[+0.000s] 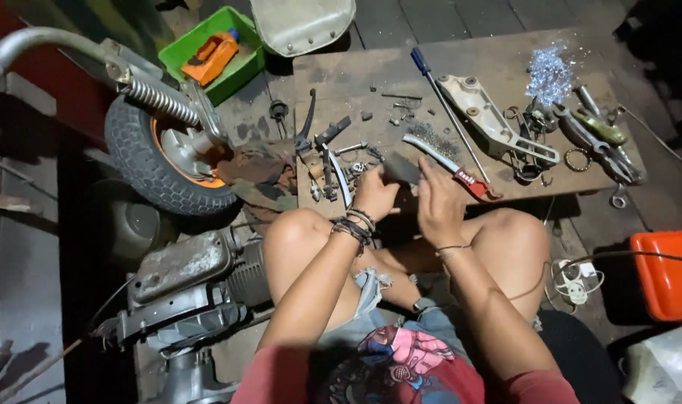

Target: The person sits on the floor and uses a wire brush to scrub a small metal part held in their left hand. They repeatedly brush the surface of the part and occasionally turn it over to clean different sides. Various tools and mechanical components are scattered on the wooden table in front of them.

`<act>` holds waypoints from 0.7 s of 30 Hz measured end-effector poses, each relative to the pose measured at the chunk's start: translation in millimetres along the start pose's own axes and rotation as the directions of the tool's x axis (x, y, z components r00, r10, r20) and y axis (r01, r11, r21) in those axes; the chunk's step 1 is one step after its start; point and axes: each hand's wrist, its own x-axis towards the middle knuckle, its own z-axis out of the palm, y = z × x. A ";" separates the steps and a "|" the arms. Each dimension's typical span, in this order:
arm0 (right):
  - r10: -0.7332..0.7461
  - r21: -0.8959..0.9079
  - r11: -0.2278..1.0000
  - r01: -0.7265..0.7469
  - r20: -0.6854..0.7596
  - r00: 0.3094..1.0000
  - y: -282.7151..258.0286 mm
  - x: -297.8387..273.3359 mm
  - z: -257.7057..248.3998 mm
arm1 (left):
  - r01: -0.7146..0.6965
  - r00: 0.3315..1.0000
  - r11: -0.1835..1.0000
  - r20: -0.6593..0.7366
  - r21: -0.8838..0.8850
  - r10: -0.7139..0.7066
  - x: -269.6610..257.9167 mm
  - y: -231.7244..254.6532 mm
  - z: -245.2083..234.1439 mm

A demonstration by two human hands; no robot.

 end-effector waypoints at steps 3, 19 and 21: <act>-0.080 -0.084 0.993 0.079 -0.010 0.997 14.8 -1.4 11.6 | -0.168 0.985 0.974 -0.015 0.150 0.172 24.7 -48.4 7.8; -0.069 -0.082 0.994 0.066 -0.024 0.997 27.1 -1.1 11.0 | -0.366 0.930 0.931 0.045 0.007 0.365 9.5 -21.6 -8.8; -0.068 -0.095 0.993 0.065 -0.030 0.997 27.9 -4.1 11.2 | -0.323 0.942 0.945 0.110 0.055 0.316 25.7 -55.5 -3.0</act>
